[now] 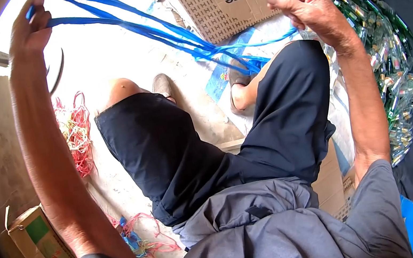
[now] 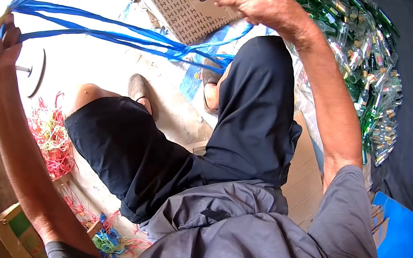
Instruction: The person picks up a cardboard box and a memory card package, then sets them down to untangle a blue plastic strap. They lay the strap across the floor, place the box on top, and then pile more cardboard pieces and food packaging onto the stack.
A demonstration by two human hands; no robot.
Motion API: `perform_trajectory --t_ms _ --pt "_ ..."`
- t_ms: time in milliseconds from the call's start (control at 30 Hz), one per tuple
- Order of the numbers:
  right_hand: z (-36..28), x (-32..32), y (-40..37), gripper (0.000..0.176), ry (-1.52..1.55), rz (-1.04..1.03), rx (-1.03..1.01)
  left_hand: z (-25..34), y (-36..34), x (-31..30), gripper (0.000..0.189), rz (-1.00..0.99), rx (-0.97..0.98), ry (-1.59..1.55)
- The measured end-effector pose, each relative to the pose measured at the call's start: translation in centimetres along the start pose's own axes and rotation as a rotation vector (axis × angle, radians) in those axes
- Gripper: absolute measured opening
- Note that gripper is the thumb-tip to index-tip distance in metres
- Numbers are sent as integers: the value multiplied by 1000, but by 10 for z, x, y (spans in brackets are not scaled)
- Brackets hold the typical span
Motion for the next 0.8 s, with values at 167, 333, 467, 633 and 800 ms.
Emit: perform_trajectory --t_ms 167,333,467,633,800 --pt "7 -20 7 25 19 13 -4 29 -24 -59 34 117 396 760" --pt "13 -26 12 26 48 33 13 42 -67 -87 30 496 137 726" --pt "18 -21 19 27 14 29 34 51 -90 -108 27 592 69 726" --pt "30 -15 29 28 -31 9 77 62 -114 -128 23 661 30 726" --pt "37 -6 41 31 -18 17 119 80 -135 -143 20 714 11 734"
Point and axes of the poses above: each hand's wrist, its own y-axis towards the middle knuckle, its own x-axis out of the palm, z = x × y, the point moved 1 cm from there along y, towards the middle knuckle, and after that the axes turned 5 degrees about x, right-handed, at the moved point
